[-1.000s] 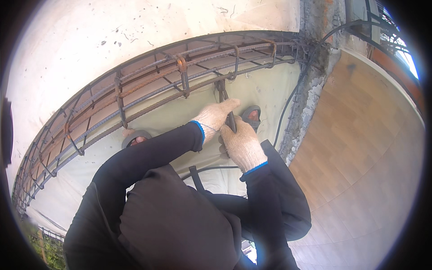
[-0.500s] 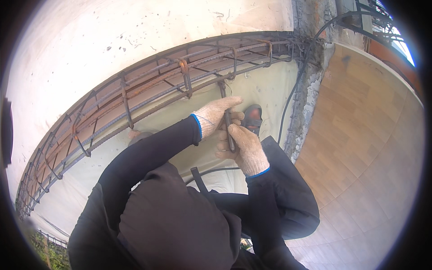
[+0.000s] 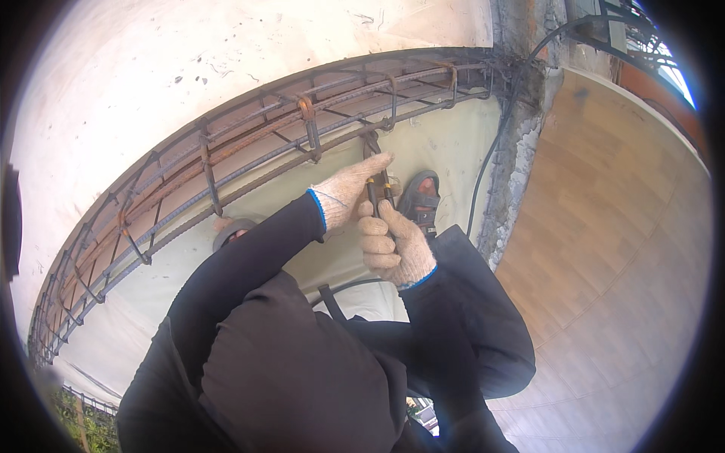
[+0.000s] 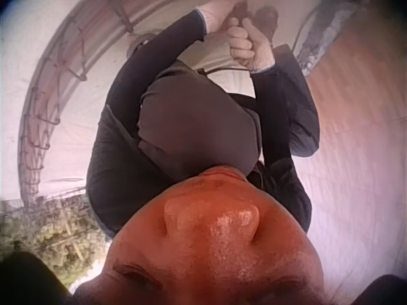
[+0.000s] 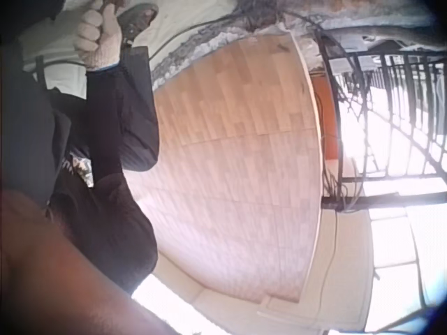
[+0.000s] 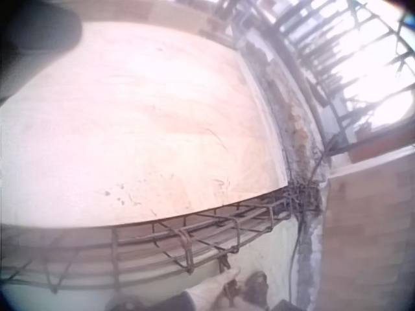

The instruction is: The person ties rebar mesh to a concrete structure using wire and pliers. They repeatedly wrap wire around intersecting bars and twist it with pliers to secure the mesh in place.

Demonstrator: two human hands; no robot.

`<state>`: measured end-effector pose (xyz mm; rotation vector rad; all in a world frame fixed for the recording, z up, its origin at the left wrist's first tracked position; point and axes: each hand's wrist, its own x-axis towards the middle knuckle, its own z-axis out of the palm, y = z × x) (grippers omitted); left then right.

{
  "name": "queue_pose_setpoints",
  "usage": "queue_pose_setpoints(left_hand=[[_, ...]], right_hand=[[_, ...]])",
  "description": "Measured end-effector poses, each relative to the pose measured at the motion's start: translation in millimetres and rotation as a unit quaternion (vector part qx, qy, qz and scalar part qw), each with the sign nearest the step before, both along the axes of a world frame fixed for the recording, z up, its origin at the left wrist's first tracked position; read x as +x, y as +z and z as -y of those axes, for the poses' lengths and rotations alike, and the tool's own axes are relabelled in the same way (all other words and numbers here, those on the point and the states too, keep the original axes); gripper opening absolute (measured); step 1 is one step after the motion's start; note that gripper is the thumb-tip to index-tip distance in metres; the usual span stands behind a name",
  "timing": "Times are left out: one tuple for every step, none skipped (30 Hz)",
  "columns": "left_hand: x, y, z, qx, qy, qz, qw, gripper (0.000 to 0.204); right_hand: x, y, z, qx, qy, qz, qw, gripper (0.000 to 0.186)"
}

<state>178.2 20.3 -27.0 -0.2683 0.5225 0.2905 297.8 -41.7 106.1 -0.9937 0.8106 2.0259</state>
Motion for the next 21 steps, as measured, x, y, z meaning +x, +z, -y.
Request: queue_pose_setpoints(left_hand=[[0, 0, -1, 0.000, -0.012, 0.024, 1.000, 0.056], [1, 1, -3, 0.001, -0.026, 0.049, 0.998, 0.055], [3, 0, -6, 0.005, -0.038, 0.074, 0.996, 0.055], [5, 0, -7, 0.014, -0.023, 0.069, 0.997, 0.053], [8, 2, -5, 0.006, -0.020, 0.043, 0.999, 0.051], [10, 7, -9, 0.003, -0.019, 0.015, 1.000, 0.048], [12, 15, -12, -0.001, -0.021, -0.007, 1.000, 0.046], [14, 25, -11, 0.013, -0.025, -0.043, 0.999, 0.045], [22, 26, -11, 0.044, -0.032, -0.072, 0.996, 0.046], [30, 25, -10, 0.075, -0.039, -0.101, 0.991, 0.047], [35, 24, -10, 0.106, -0.044, -0.132, 0.985, 0.048], [29, 36, -18, 0.087, -0.055, -0.122, 0.987, 0.055], [29, 37, -16, 0.103, -0.051, -0.116, 0.987, 0.060], [30, 38, -13, 0.117, -0.045, -0.110, 0.986, 0.065], [26, 37, -12, 0.135, -0.038, -0.107, 0.984, 0.072], [13, 45, -14, 0.138, -0.077, -0.089, 0.983, 0.085], [2, 53, -12, 0.135, -0.075, -0.087, 0.984, 0.087], [-10, 59, -6, 0.126, -0.069, -0.091, 0.985, 0.089], [-17, 60, -3, 0.118, -0.066, -0.088, 0.987, 0.091], [-23, 46, -1, 0.117, -0.133, -0.071, 0.982, 0.087], [-21, 31, 8, 0.083, -0.090, -0.033, 0.992, 0.083]], right_hand=[[-7, -4, 4, 0.003, -0.034, -0.025, 0.999, 0.031], [-13, -6, 7, 0.006, -0.070, -0.048, 0.996, 0.031], [-15, -8, 7, 0.013, -0.103, -0.071, 0.992, 0.031], [-14, 3, -7, -0.028, -0.026, 0.013, 0.999, 0.032], [-15, 21, -25, -0.041, 0.185, 0.211, 0.959, 0.033], [-18, 31, -40, -0.056, 0.336, 0.305, 0.889, 0.033], [-21, 39, -50, -0.074, 0.472, 0.391, 0.787, 0.034], [-26, 43, -58, -0.056, 0.586, 0.435, 0.681, 0.034], [-32, 48, -66, -0.037, 0.684, 0.471, 0.556, 0.034], [-34, 48, -71, -0.017, 0.764, 0.493, 0.415, 0.034], [-30, 47, -74, -0.021, 0.742, 0.475, 0.473, 0.032], [-22, 50, -75, -0.031, 0.713, 0.457, 0.531, 0.031], [-12, 53, -76, -0.038, 0.681, 0.437, 0.586, 0.029], [-2, 56, -77, -0.042, 0.647, 0.415, 0.639, 0.028], [5, 58, -78, -0.042, 0.608, 0.392, 0.689, 0.027], [10, 57, -79, -0.039, 0.568, 0.363, 0.737, 0.025], [12, 56, -79, -0.034, 0.527, 0.332, 0.782, 0.024], [5, 54, -78, -0.051, 0.455, 0.298, 0.837, 0.020], [2, 48, -66, -0.044, 0.337, 0.231, 0.912, 0.021], [1, 36, -46, -0.036, 0.212, 0.158, 0.964, 0.022], [-3, 25, -25, -0.028, 0.084, 0.077, 0.993, 0.025]])
